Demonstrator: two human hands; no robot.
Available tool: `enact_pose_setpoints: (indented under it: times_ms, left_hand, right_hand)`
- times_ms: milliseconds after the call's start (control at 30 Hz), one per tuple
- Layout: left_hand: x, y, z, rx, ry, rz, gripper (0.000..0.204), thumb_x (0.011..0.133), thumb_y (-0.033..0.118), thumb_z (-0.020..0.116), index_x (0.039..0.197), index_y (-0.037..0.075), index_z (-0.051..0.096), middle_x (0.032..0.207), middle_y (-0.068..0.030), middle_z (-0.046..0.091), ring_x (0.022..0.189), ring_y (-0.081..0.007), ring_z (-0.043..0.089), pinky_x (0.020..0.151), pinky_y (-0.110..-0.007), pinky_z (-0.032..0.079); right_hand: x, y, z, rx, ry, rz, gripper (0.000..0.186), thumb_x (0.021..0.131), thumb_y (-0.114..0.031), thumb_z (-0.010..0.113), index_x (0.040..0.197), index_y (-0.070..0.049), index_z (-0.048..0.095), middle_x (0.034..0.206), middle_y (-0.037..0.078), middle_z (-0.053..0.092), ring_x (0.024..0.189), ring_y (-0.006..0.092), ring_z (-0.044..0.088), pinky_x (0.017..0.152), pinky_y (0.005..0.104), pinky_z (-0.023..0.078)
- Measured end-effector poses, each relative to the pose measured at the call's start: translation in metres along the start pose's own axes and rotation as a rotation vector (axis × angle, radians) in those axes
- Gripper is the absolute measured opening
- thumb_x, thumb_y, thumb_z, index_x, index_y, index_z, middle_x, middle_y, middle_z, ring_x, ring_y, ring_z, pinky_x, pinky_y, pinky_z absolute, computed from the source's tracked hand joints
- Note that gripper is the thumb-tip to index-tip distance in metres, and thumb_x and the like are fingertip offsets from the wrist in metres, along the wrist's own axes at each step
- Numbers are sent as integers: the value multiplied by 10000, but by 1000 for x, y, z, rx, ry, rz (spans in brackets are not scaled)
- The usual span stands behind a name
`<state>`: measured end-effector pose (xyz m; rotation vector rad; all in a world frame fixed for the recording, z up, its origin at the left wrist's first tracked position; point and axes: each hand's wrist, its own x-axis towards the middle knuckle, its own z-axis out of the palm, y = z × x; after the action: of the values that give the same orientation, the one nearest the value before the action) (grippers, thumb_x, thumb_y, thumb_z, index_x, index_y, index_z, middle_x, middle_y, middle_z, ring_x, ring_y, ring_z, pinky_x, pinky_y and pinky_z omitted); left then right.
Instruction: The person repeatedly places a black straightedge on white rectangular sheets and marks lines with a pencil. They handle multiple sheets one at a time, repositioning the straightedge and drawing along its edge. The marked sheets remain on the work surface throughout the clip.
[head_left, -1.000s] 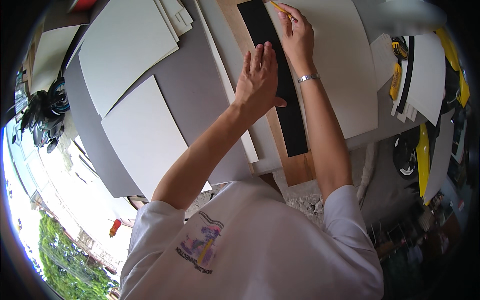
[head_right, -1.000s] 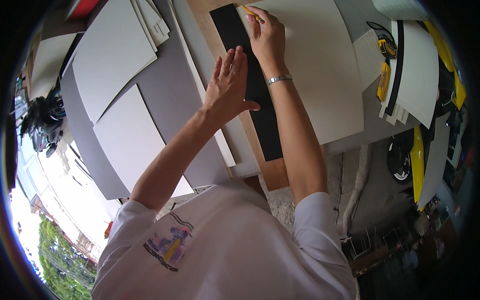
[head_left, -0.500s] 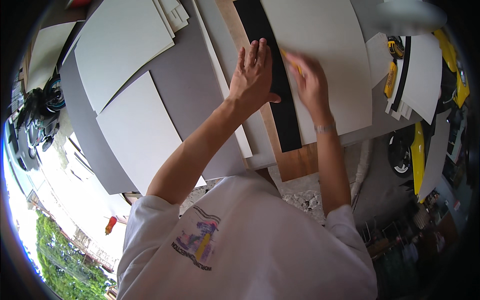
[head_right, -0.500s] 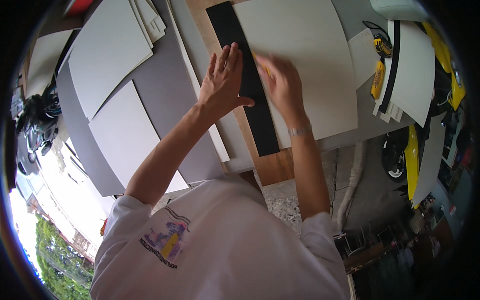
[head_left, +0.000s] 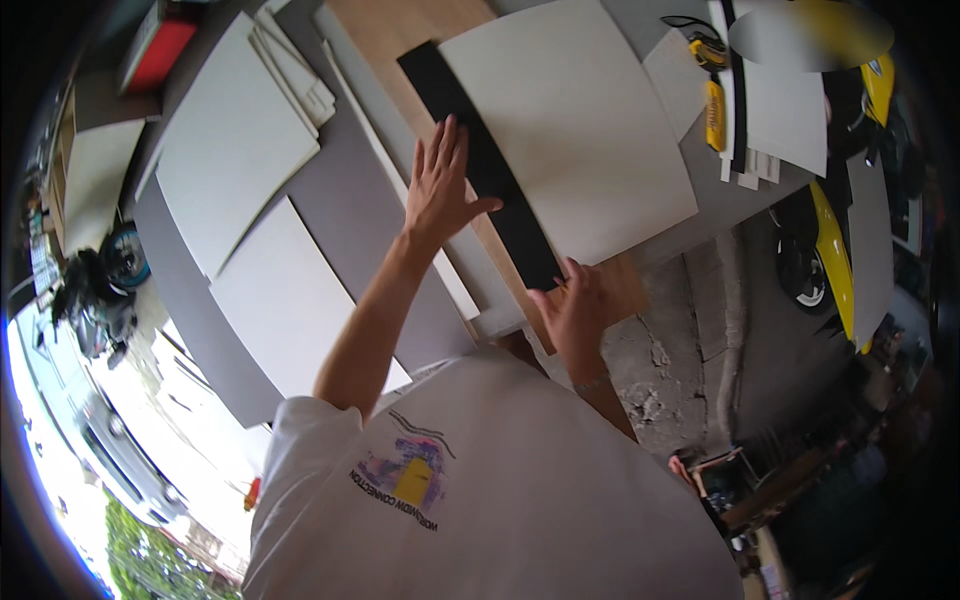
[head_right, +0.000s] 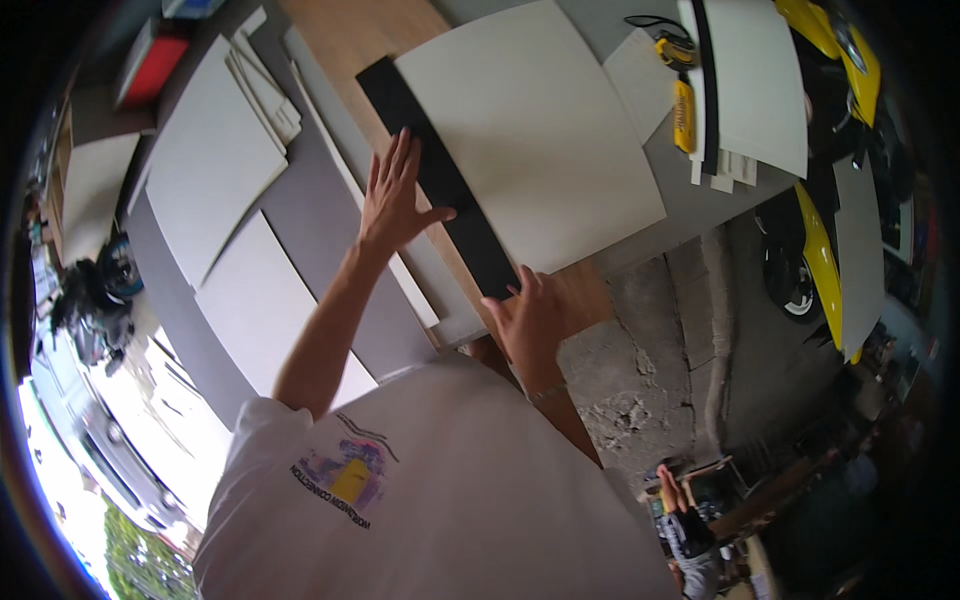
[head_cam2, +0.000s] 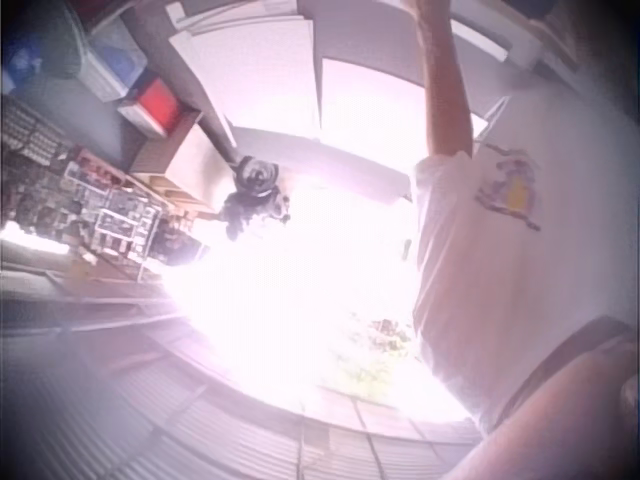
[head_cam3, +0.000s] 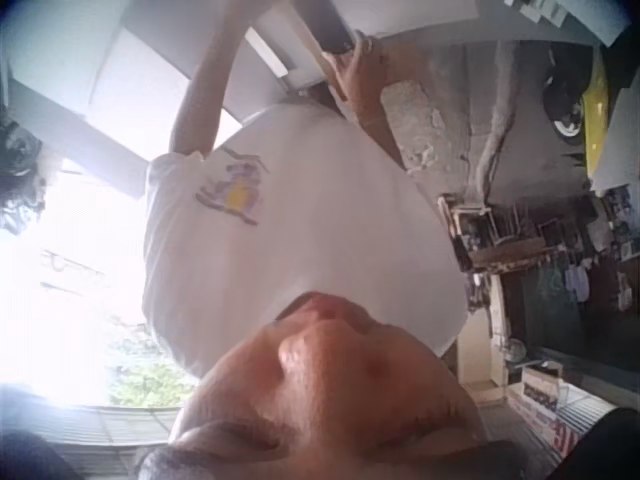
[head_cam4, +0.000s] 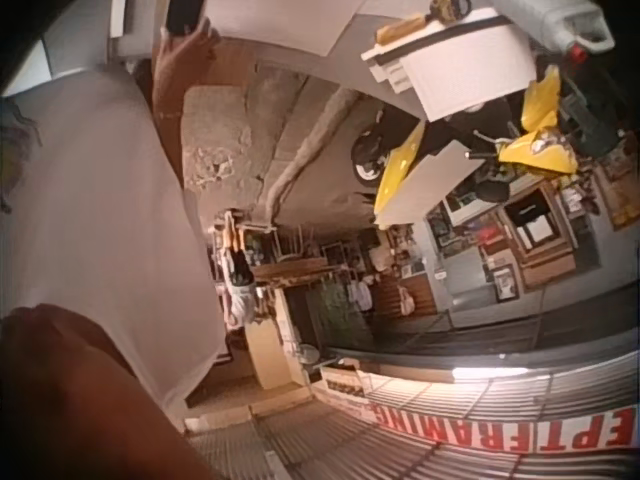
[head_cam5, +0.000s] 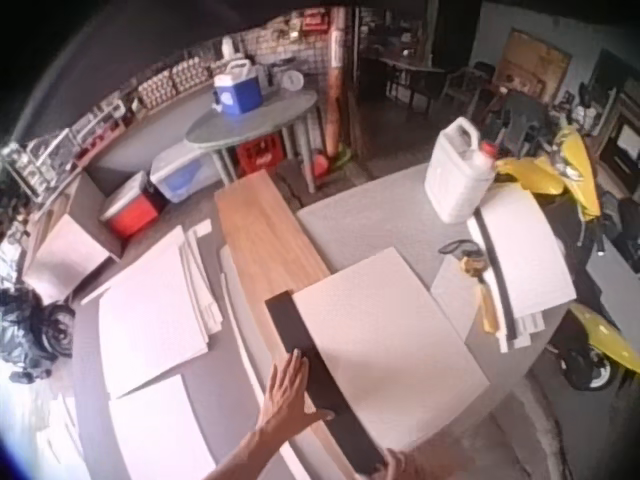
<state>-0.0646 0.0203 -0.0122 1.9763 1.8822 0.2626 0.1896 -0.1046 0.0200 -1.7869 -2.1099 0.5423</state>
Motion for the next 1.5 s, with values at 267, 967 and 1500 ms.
enact_pose_setpoints:
  times_ms: [267, 967, 1500]
  left_hand:
    - [-96, -18, 7, -120, 206, -155, 772, 944, 383, 774, 1557, 51, 441, 1632, -187, 406, 1540, -399, 319, 1256, -544, 272]
    - [168, -59, -27, -262, 450, 0, 412, 988, 263, 700, 1340, 55, 647, 1402, -177, 631, 1333, -377, 551, 1119, -474, 439]
    - [249, -19, -73, -482, -259, -68, 672, 804, 482, 883, 1296, 71, 678, 1215, -181, 695, 1122, -330, 656, 943, -457, 531]
  right_hand:
    - [-17, 29, 5, 270, -219, 380, 285, 864, -205, 859, 921, -10, 658, 761, 130, 645, 743, 310, 692, 694, 419, 544]
    - [-52, 40, -135, 434, -248, 600, 222, 918, -173, 794, 934, 16, 677, 846, 136, 635, 769, 287, 638, 716, 392, 493]
    - [-120, 66, -208, 773, 139, 820, 335, 1002, -252, 758, 1204, 1, 670, 990, -19, 652, 905, 90, 566, 831, 263, 439]
